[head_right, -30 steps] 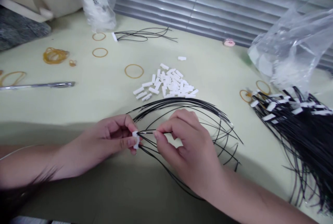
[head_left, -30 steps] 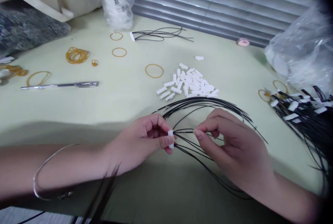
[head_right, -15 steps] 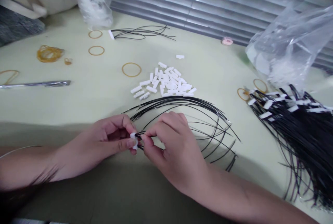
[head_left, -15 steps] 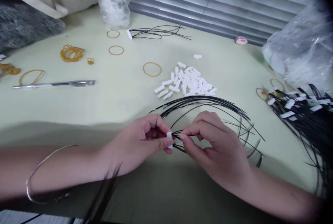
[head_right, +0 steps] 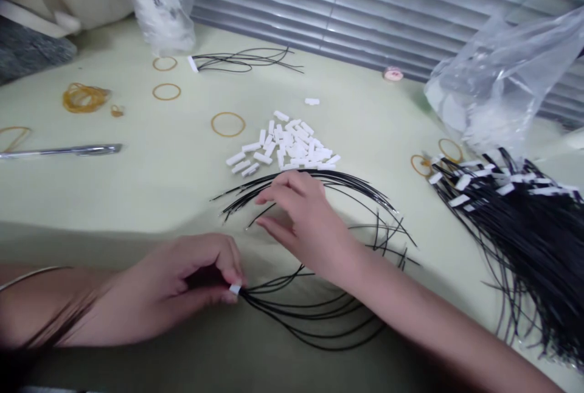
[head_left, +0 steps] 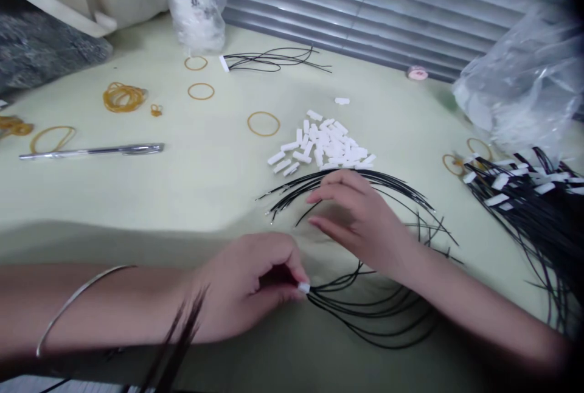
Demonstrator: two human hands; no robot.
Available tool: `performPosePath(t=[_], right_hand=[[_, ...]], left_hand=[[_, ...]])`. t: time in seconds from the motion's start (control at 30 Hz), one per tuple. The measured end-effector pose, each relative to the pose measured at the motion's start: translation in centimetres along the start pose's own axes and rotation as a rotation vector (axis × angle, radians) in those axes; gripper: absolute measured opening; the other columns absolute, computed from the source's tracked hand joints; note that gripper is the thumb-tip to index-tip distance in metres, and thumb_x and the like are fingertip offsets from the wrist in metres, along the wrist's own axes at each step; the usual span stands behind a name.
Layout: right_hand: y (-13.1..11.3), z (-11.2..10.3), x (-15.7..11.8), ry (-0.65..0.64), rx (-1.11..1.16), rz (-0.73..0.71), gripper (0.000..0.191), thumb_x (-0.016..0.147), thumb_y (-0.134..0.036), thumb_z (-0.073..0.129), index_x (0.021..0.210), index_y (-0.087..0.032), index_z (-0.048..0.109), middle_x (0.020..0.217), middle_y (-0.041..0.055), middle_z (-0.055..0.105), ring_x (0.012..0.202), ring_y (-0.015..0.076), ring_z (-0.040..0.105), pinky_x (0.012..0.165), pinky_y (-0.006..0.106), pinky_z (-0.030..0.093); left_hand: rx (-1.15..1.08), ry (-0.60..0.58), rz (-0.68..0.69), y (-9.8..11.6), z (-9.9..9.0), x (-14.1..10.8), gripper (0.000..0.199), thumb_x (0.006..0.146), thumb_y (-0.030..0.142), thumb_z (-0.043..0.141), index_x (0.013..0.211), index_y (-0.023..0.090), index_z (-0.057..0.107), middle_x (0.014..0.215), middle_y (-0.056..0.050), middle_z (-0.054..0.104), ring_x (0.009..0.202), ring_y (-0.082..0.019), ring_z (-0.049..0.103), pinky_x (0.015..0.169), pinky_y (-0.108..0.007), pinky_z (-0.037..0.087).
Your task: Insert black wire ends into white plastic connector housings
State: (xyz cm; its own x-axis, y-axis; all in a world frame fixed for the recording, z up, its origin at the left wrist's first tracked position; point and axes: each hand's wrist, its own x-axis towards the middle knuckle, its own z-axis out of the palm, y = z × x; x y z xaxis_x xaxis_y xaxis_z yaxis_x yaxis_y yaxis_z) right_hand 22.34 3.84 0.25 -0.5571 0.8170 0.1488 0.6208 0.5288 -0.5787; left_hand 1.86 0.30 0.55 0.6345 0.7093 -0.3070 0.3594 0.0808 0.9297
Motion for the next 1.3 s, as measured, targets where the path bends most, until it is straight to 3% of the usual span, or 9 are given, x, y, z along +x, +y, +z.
performPosePath(t=[0.1, 0.2, 0.3, 0.4, 0.5, 0.6, 0.73, 1.0, 1.3], right_hand=[[0.9, 1.3, 0.4, -0.067, -0.131, -0.054, 0.005, 0.085, -0.021, 0.052, 0.084, -0.02, 0.056, 0.096, 0.0043, 0.052, 0.093, 0.0177, 0.045, 0.083, 0.037, 0.034], [0.8, 1.2, 0.3, -0.095, -0.154, -0.059, 0.008, 0.086, -0.014, 0.046, 0.08, -0.017, 0.05, 0.093, 0.0054, 0.054, 0.092, 0.0177, 0.046, 0.081, 0.035, 0.036], [-0.1, -0.7, -0.4, 0.045, -0.137, -0.001, 0.005, 0.086, -0.014, 0.045, 0.083, -0.018, 0.045, 0.079, 0.0026, 0.053, 0.072, 0.0125, 0.049, 0.064, 0.026, 0.04], [-1.7, -2.4, -1.3, 0.208, -0.214, 0.04, 0.004, 0.087, -0.015, 0.045, 0.087, -0.019, 0.044, 0.066, -0.0016, 0.049, 0.053, 0.0084, 0.042, 0.048, 0.023, 0.032], [-3.2, -2.4, -1.8, 0.134, -0.261, 0.029, 0.006, 0.087, -0.014, 0.043, 0.082, -0.017, 0.045, 0.068, -0.0003, 0.049, 0.057, 0.009, 0.043, 0.05, 0.023, 0.033], [-3.7, -1.2, -1.8, 0.024, -0.225, 0.012, 0.01, 0.087, -0.014, 0.041, 0.078, -0.015, 0.045, 0.068, 0.0008, 0.046, 0.059, 0.0104, 0.042, 0.051, 0.025, 0.032], [-3.5, -0.1, -1.4, 0.017, -0.159, -0.01, 0.011, 0.086, -0.013, 0.041, 0.077, -0.012, 0.048, 0.069, 0.003, 0.047, 0.06, 0.0113, 0.041, 0.05, 0.025, 0.032], [-3.2, -0.4, -1.7, 0.174, -0.111, -0.048, 0.007, 0.085, -0.011, 0.049, 0.081, -0.013, 0.055, 0.074, 0.003, 0.052, 0.07, 0.0109, 0.047, 0.06, 0.024, 0.038], [-3.4, 0.0, -1.6, 0.218, -0.134, -0.096, 0.01, 0.083, -0.006, 0.049, 0.078, -0.013, 0.052, 0.075, 0.0037, 0.054, 0.073, 0.0123, 0.047, 0.063, 0.026, 0.04]], left_hand=[[-0.006, -0.025, -0.033, 0.1, -0.1, 0.0, 0.004, 0.078, 0.022, 0.056, 0.077, 0.017, 0.057, 0.077, 0.001, 0.06, 0.072, -0.011, 0.054, 0.066, -0.022, 0.04], [-0.232, -0.01, -0.185, 0.3, -0.4, 0.5, 0.008, 0.077, 0.024, 0.059, 0.079, 0.017, 0.054, 0.073, 0.003, 0.06, 0.071, -0.01, 0.057, 0.065, -0.021, 0.041], [-0.465, 0.031, -0.259, 0.4, -0.8, 1.0, 0.015, 0.077, 0.025, 0.062, 0.08, 0.016, 0.05, 0.071, 0.004, 0.061, 0.073, -0.009, 0.06, 0.069, -0.02, 0.042], [-0.618, 0.08, -0.253, 0.1, -1.0, 1.4, 0.019, 0.076, 0.026, 0.064, 0.081, 0.015, 0.049, 0.072, 0.004, 0.062, 0.072, -0.008, 0.061, 0.072, -0.019, 0.043], [-0.709, 0.12, -0.206, -0.2, -0.9, 1.4, 0.019, 0.077, 0.024, 0.066, 0.082, 0.015, 0.05, 0.07, 0.006, 0.061, 0.07, -0.006, 0.061, 0.069, -0.017, 0.043], [-0.694, 0.148, -0.182, -0.5, -0.8, 1.4, 0.019, 0.076, 0.023, 0.067, 0.081, 0.014, 0.05, 0.068, 0.005, 0.06, 0.067, -0.005, 0.06, 0.067, -0.016, 0.043], [-0.647, 0.141, -0.181, -0.5, -0.7, 1.4, 0.019, 0.076, 0.024, 0.066, 0.082, 0.015, 0.05, 0.069, 0.005, 0.06, 0.069, -0.006, 0.06, 0.07, -0.017, 0.044], [-0.639, 0.15, -0.209, -0.2, -0.8, 1.5, 0.019, 0.075, 0.022, 0.066, 0.081, 0.014, 0.05, 0.067, 0.005, 0.061, 0.068, -0.006, 0.061, 0.068, -0.017, 0.044], [-0.622, 0.132, -0.226, -0.2, -0.8, 1.4, 0.021, 0.074, 0.025, 0.067, 0.08, 0.015, 0.05, 0.067, 0.004, 0.064, 0.068, -0.007, 0.061, 0.068, -0.019, 0.043]])
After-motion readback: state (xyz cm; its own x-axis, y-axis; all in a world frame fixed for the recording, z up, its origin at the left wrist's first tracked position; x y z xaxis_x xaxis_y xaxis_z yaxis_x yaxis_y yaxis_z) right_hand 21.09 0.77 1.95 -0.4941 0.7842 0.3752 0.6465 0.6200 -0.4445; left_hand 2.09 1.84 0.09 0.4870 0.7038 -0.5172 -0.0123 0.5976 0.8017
